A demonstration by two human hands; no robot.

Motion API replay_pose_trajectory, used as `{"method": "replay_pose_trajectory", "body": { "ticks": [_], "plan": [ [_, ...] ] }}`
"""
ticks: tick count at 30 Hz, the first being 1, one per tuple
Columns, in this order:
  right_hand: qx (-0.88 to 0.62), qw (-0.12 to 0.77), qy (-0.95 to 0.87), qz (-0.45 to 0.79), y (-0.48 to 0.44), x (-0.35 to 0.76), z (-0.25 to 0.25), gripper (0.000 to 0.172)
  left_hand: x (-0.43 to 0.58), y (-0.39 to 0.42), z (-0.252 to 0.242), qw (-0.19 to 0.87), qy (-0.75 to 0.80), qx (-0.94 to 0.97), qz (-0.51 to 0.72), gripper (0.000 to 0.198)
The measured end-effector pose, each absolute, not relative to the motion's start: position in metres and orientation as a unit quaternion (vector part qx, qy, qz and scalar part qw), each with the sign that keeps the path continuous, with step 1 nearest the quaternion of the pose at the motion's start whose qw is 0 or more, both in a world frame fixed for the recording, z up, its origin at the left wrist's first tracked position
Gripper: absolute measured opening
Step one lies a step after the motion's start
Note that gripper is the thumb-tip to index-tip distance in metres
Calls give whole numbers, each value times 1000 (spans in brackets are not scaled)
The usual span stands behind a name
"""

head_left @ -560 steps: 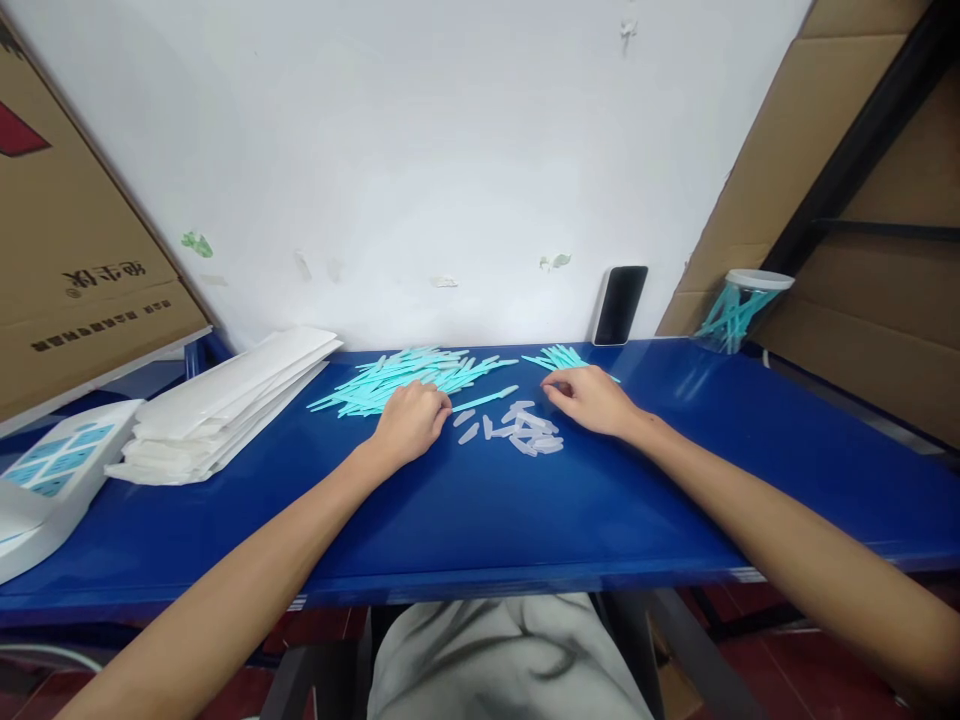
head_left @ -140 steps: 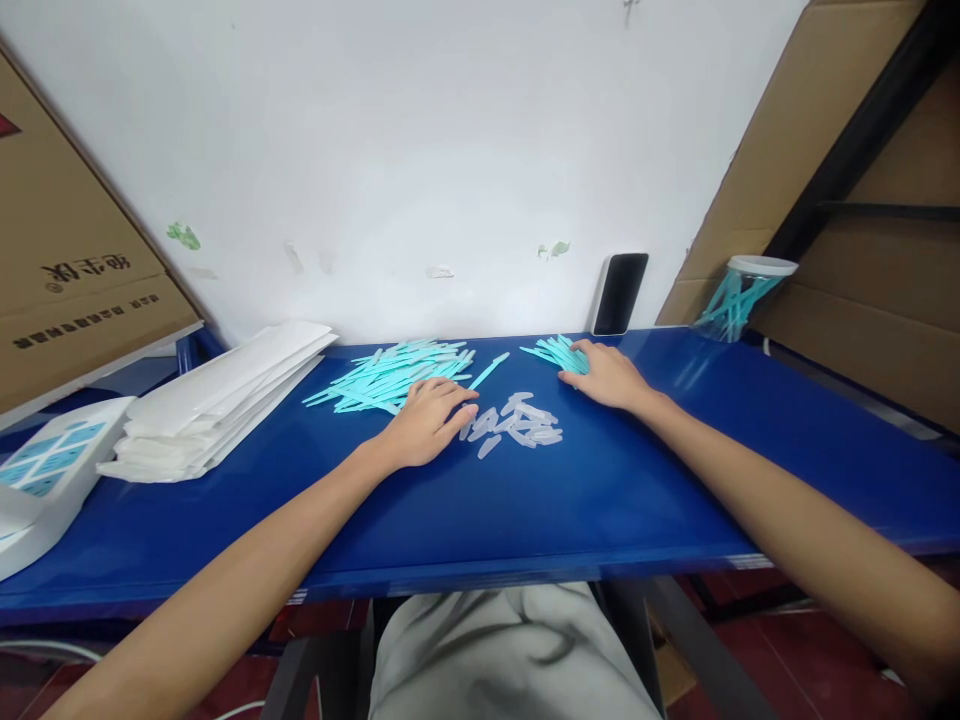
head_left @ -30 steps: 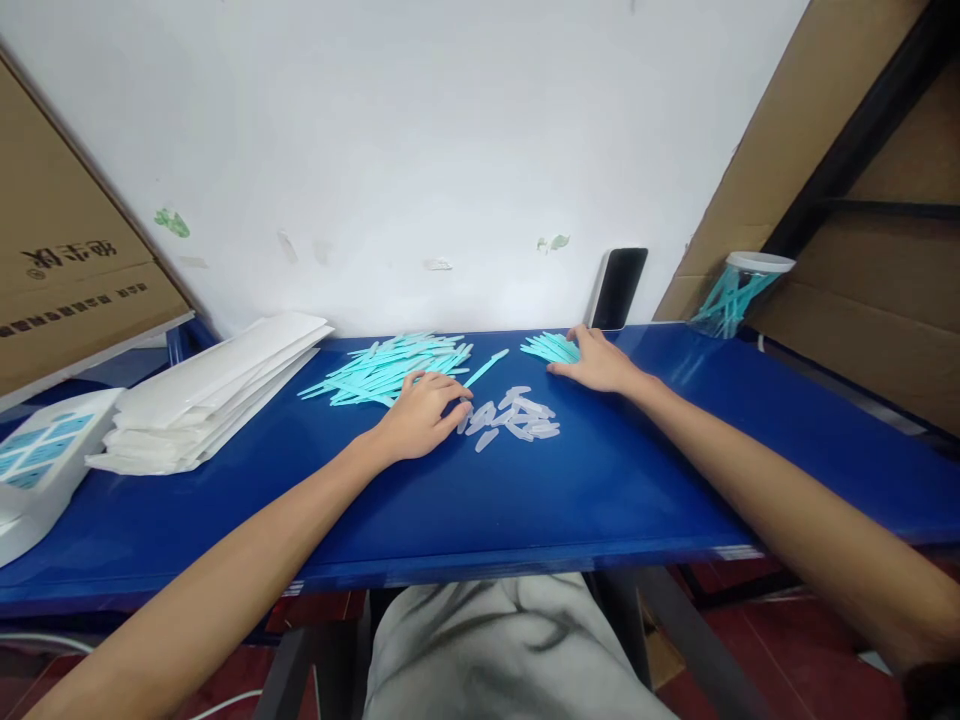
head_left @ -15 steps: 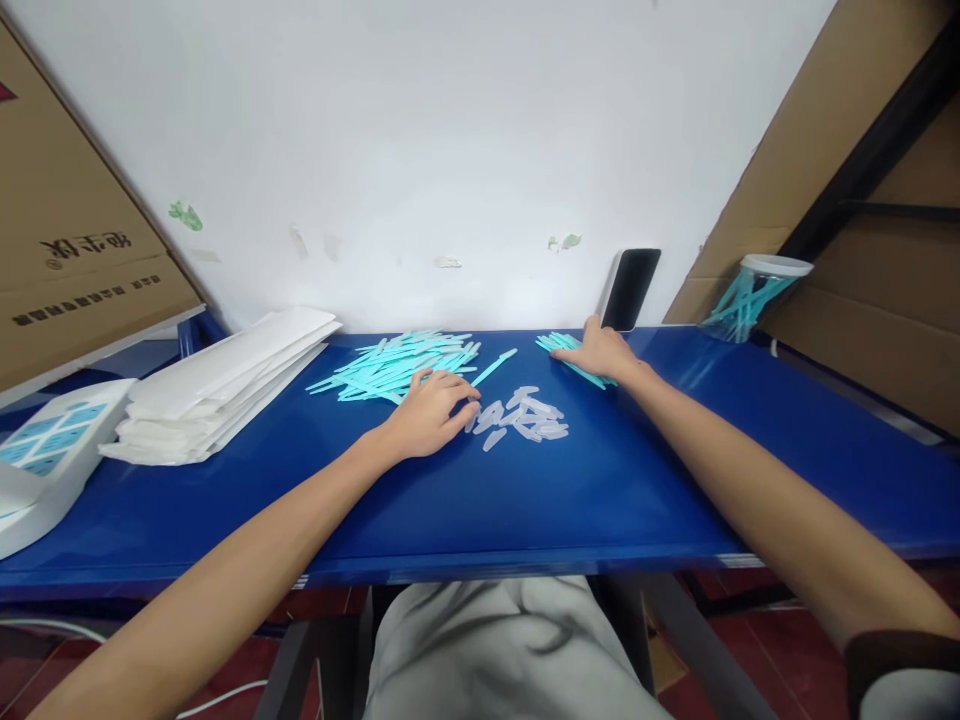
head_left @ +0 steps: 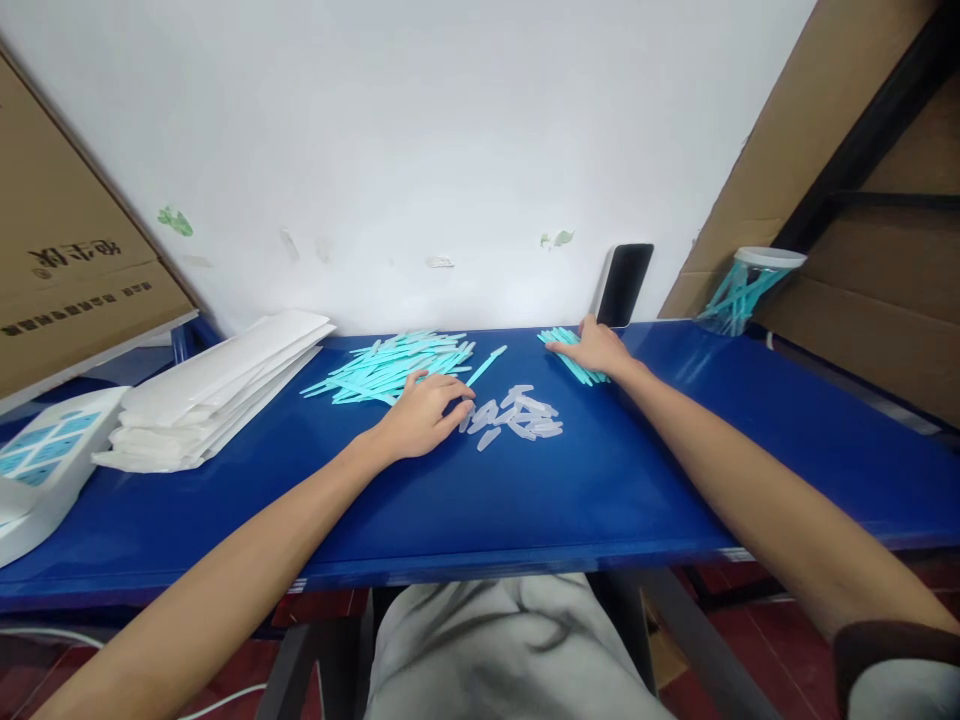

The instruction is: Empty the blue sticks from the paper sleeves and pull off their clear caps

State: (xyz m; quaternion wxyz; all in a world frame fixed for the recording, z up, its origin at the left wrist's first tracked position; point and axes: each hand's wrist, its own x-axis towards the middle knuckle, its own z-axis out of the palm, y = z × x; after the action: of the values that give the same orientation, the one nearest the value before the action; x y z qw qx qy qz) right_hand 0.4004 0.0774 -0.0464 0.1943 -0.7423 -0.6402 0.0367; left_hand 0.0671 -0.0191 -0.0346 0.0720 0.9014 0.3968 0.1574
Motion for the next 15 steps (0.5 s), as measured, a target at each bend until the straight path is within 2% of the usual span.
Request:
{"method": "replay_pose_trajectory", "body": {
  "ticks": [3,6,8,15],
  "plan": [
    [-740,215,-636,31,72,401,-43,70,67,-19,-34,73,394,902,157,42],
    [-714,243,-656,-39,61,390,-32,41,66,-18,-34,68,386,906,160,42],
    [-684,247,-682,-73,51,374,-23,27,66,-17,-34,65,382,908,160,41],
    [-552,216,-805,13,14,307,-17,27,66,-20,-34,100,382,910,127,51]
  ]
}}
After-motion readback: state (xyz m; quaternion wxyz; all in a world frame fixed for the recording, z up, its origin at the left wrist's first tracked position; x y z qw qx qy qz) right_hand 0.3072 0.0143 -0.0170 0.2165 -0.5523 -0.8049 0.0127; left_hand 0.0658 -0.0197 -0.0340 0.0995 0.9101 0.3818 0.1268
